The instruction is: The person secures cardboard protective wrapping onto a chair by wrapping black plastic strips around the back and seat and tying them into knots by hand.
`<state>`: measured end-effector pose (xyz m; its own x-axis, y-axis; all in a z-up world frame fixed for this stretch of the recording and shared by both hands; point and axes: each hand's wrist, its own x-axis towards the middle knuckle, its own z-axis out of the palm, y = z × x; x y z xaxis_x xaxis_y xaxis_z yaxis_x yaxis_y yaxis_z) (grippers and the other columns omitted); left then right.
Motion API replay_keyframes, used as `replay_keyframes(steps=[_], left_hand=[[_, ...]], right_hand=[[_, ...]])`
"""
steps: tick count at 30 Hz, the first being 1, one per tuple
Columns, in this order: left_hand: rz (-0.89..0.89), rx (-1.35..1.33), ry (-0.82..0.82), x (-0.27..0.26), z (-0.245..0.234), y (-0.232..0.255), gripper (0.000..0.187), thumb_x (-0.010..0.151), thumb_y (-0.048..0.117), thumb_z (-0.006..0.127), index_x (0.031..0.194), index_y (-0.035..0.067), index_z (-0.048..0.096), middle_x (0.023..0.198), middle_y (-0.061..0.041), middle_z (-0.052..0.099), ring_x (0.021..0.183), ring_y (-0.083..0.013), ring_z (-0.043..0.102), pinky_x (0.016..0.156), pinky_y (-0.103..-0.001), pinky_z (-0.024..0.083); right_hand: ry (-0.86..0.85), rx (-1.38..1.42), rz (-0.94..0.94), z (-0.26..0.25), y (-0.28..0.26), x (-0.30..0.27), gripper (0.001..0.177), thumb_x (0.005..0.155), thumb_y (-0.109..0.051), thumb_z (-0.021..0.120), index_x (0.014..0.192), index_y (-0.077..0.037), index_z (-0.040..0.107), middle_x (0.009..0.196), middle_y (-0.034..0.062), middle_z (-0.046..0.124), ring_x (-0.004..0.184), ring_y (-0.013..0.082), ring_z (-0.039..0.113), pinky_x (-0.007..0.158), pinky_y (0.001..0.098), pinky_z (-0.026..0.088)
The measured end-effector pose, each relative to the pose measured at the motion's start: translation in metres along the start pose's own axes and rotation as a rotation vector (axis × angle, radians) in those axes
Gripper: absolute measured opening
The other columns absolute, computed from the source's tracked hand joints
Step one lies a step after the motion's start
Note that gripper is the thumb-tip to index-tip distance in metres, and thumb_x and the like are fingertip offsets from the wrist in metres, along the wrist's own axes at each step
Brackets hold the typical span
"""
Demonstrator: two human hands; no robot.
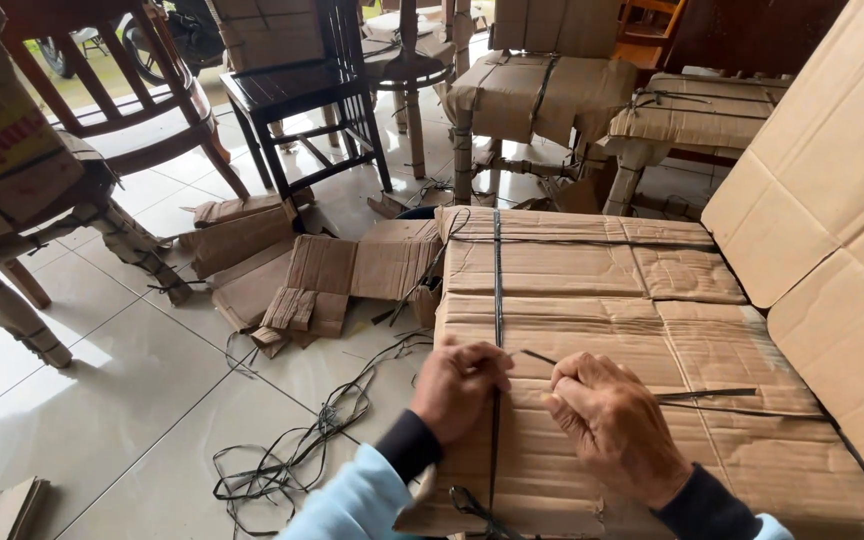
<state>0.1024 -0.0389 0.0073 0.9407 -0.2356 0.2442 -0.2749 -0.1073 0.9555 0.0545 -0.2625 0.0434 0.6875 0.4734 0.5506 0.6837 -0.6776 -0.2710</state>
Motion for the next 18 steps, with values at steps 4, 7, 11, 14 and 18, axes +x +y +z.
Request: replay_keyframes(steps=[4, 7, 11, 14, 18], left_hand=[[0.093, 0.31, 0.095, -0.003, 0.013, 0.009, 0.008, 0.092, 0.018, 0.072, 0.092, 0.017, 0.08, 0.079, 0.006, 0.078, 0.075, -0.009, 0.072, 0.072, -0.025, 0.055], [0.117, 0.487, -0.039, -0.003, 0.013, 0.012, 0.004, 0.085, 0.018, 0.065, 0.082, 0.018, 0.062, 0.074, 0.004, 0.065, 0.066, -0.0137, 0.059, 0.063, -0.03, 0.045], [0.093, 0.114, -0.156, 0.01, 0.027, 0.004, 0.011, 0.081, 0.006, 0.062, 0.087, 0.014, 0.057, 0.08, 0.001, 0.058, 0.074, -0.0144, 0.053, 0.07, -0.031, 0.043], [0.091, -0.629, -0.175, 0.017, 0.041, -0.007, 0.024, 0.089, -0.005, 0.065, 0.109, 0.007, 0.072, 0.11, -0.002, 0.072, 0.1, -0.0106, 0.065, 0.092, -0.026, 0.056], [0.163, -0.544, -0.109, 0.017, 0.032, 0.005, 0.027, 0.096, 0.028, 0.071, 0.111, 0.005, 0.07, 0.114, -0.006, 0.07, 0.107, -0.0158, 0.066, 0.097, -0.029, 0.055]], right_hand=[[0.074, -0.087, -0.138, 0.009, -0.01, 0.001, 0.025, 0.099, -0.028, 0.057, 0.084, -0.008, 0.062, 0.097, 0.0044, 0.063, 0.08, 0.0264, 0.057, 0.071, 0.0416, 0.047], [0.139, -0.108, -0.166, 0.012, -0.021, 0.017, 0.024, 0.099, -0.027, 0.058, 0.084, -0.009, 0.062, 0.098, 0.0036, 0.06, 0.078, 0.027, 0.054, 0.069, 0.0414, 0.046], [0.174, -0.095, -0.117, 0.021, -0.036, 0.04, 0.027, 0.1, -0.029, 0.054, 0.081, -0.01, 0.059, 0.098, 0.0052, 0.059, 0.082, 0.0288, 0.053, 0.076, 0.0426, 0.046], [0.343, -0.105, -0.055, 0.029, -0.041, 0.04, 0.022, 0.098, -0.024, 0.055, 0.084, -0.008, 0.061, 0.111, 0.0072, 0.063, 0.088, 0.0292, 0.054, 0.082, 0.0408, 0.046], [0.342, -0.002, -0.1, 0.027, -0.055, 0.052, 0.027, 0.101, -0.022, 0.049, 0.092, -0.004, 0.067, 0.126, 0.0099, 0.062, 0.118, 0.0299, 0.057, 0.099, 0.04, 0.043]])
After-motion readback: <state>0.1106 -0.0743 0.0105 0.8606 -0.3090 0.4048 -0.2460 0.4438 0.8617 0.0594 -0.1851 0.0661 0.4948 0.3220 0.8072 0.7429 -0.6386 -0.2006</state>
